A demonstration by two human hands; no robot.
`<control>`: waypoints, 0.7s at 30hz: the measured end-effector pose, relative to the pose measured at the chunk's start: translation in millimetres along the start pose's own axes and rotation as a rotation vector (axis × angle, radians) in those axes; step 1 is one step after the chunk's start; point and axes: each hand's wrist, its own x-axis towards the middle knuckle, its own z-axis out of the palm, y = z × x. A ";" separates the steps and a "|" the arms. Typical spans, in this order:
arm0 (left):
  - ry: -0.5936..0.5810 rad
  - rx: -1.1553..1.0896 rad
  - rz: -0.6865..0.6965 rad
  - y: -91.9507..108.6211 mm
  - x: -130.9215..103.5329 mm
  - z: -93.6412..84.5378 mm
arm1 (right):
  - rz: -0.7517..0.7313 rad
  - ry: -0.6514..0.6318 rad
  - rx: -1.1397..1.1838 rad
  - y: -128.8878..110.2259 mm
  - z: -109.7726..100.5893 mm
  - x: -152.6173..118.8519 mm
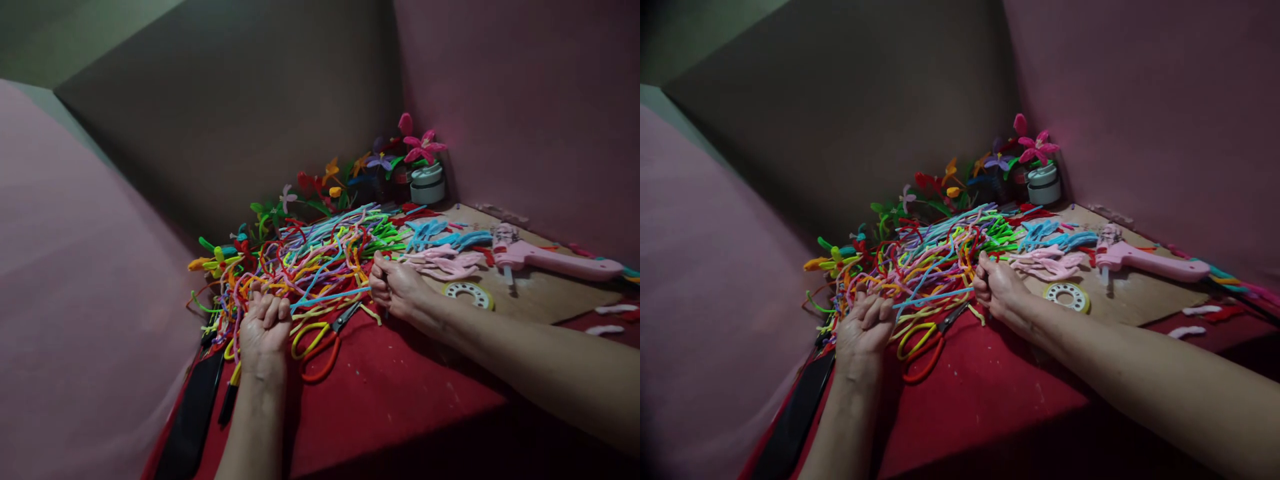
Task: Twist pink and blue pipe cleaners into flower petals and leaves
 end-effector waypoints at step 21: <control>0.002 0.412 -0.036 18.1 -23.6 -18.9 | -0.068 -0.047 0.036 -3.5 0.7 -5.5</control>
